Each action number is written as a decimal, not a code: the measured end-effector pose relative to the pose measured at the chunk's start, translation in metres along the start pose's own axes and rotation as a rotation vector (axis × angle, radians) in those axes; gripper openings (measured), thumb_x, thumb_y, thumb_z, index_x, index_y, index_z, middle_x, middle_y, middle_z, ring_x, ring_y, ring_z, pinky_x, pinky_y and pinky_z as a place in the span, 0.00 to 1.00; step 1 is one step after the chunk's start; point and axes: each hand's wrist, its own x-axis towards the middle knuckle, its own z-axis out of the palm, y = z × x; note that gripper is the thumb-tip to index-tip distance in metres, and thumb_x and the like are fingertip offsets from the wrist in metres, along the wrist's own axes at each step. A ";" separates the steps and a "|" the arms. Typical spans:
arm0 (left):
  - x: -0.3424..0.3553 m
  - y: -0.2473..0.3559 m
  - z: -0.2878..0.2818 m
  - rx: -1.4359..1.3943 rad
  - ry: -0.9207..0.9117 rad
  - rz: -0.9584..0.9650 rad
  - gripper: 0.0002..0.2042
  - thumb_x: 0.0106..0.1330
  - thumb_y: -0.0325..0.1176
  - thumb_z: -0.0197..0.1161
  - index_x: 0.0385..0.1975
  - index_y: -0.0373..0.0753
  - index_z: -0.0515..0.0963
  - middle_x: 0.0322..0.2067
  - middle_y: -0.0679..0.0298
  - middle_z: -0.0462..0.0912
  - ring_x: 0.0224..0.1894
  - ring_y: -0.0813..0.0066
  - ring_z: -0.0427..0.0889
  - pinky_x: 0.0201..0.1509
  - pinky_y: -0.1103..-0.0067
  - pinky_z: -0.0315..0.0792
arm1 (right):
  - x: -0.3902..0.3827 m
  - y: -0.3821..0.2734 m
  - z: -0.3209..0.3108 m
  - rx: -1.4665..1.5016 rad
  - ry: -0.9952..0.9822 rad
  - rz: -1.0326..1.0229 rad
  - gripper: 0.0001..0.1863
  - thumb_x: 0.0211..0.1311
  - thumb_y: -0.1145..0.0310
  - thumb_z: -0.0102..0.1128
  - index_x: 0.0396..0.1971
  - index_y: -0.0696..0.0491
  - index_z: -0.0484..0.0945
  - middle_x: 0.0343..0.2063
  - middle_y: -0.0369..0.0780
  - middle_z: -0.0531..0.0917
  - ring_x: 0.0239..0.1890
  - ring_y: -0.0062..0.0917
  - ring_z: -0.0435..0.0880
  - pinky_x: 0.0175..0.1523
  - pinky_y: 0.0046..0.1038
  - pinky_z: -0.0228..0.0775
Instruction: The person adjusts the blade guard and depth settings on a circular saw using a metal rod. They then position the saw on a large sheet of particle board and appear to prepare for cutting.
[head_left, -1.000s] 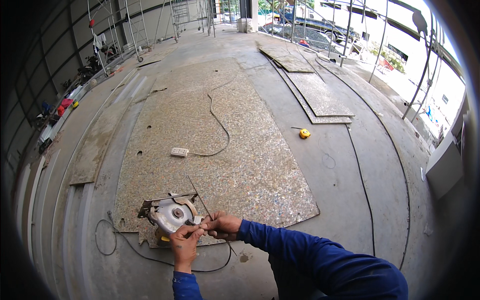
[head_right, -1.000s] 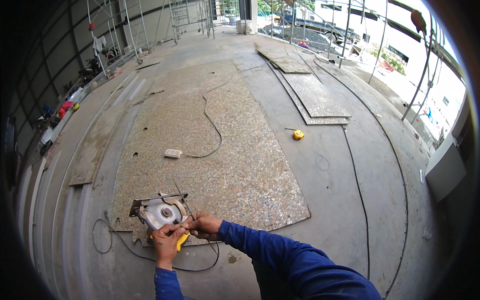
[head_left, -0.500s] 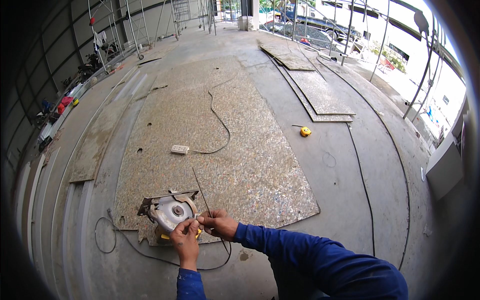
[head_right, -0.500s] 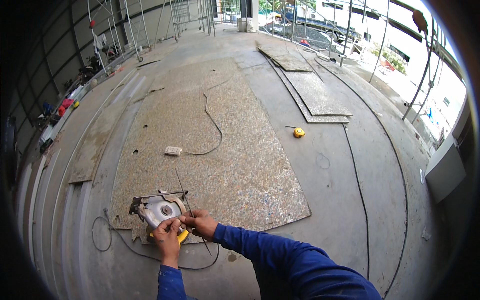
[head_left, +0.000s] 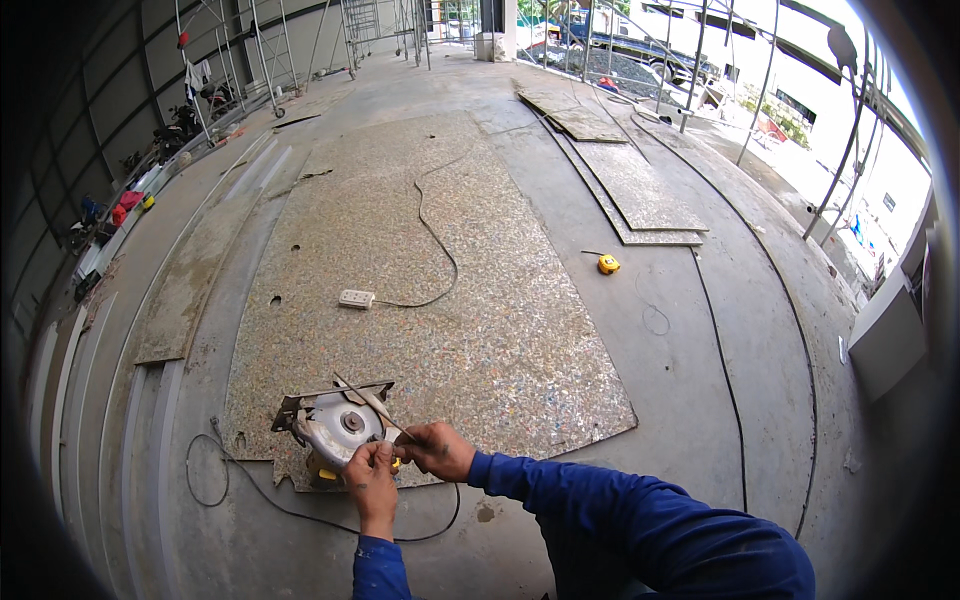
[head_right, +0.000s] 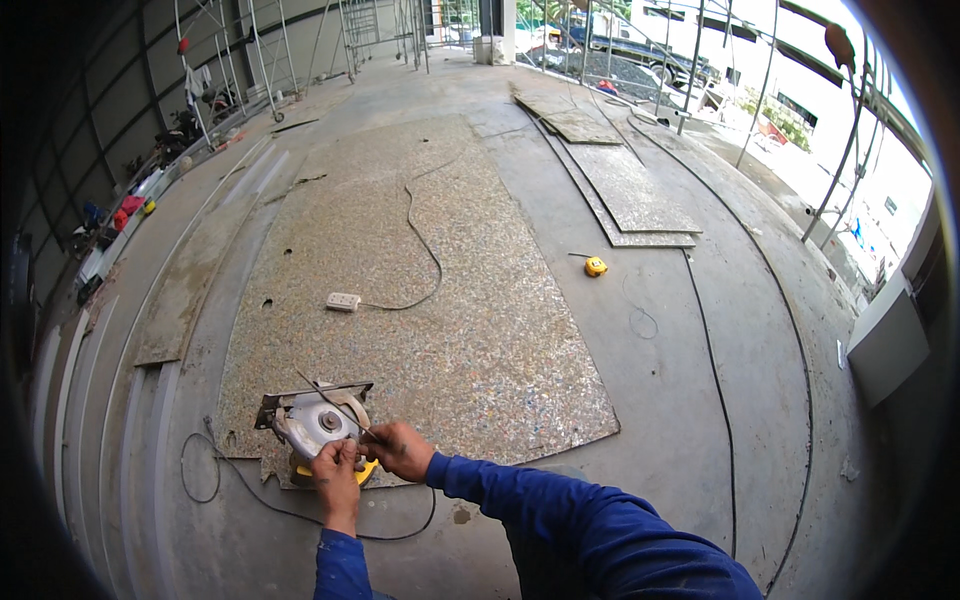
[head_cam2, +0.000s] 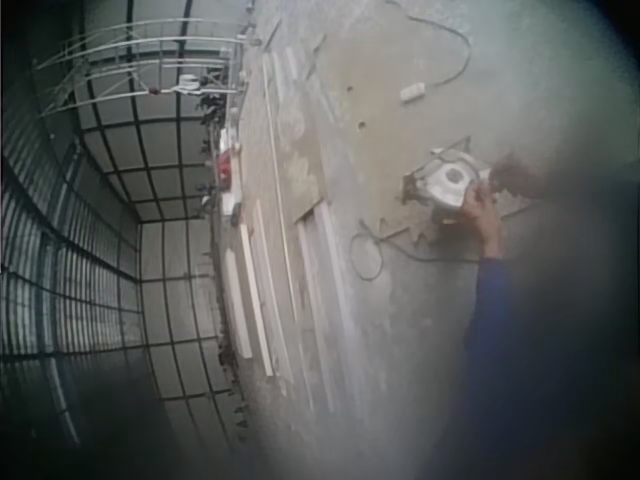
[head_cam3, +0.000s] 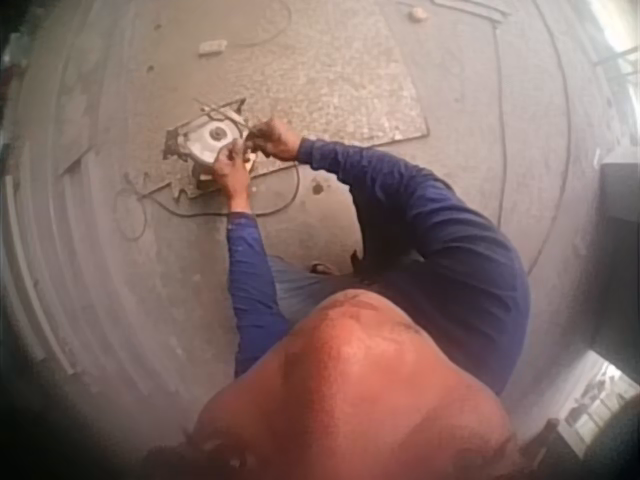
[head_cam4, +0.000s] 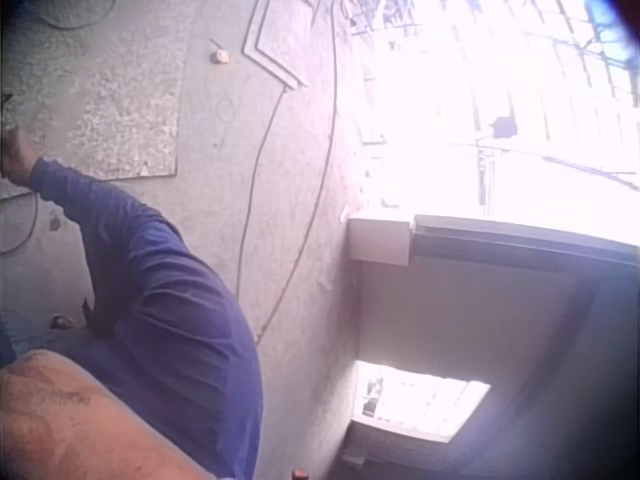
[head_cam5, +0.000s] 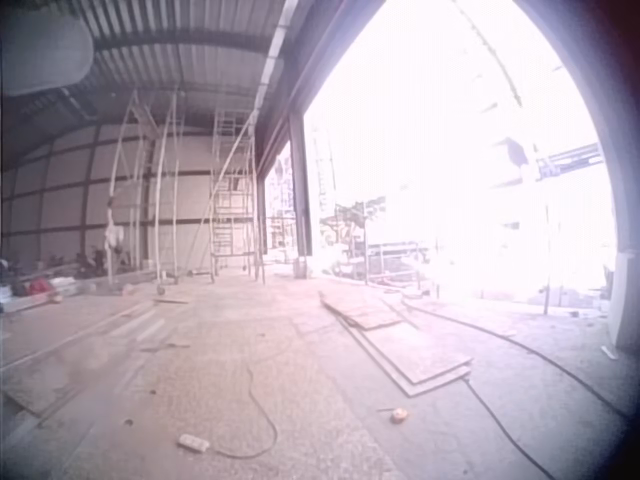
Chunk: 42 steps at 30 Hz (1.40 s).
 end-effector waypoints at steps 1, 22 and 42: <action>0.000 -0.001 0.000 0.041 0.001 0.002 0.11 0.71 0.37 0.63 0.34 0.33 0.79 0.27 0.68 0.83 0.26 0.84 0.75 0.31 0.84 0.70 | 0.000 0.003 0.002 -0.051 0.030 -0.059 0.12 0.67 0.64 0.62 0.39 0.58 0.82 0.21 0.42 0.81 0.24 0.22 0.77 0.31 0.29 0.70; -0.004 0.014 -0.016 -0.041 -0.071 0.054 0.11 0.63 0.28 0.70 0.40 0.27 0.82 0.32 0.66 0.84 0.33 0.84 0.78 0.37 0.83 0.74 | 0.011 0.016 -0.001 0.415 -0.121 0.054 0.13 0.68 0.62 0.61 0.33 0.57 0.81 0.21 0.32 0.79 0.19 0.14 0.74 0.24 0.20 0.66; -0.009 0.029 -0.023 0.626 -0.467 0.180 0.10 0.63 0.34 0.66 0.32 0.32 0.79 0.26 0.54 0.81 0.29 0.61 0.80 0.36 0.69 0.72 | 0.005 -0.004 -0.037 -0.116 -0.475 0.089 0.05 0.58 0.74 0.61 0.33 0.57 0.81 0.24 0.35 0.81 0.27 0.21 0.79 0.35 0.26 0.72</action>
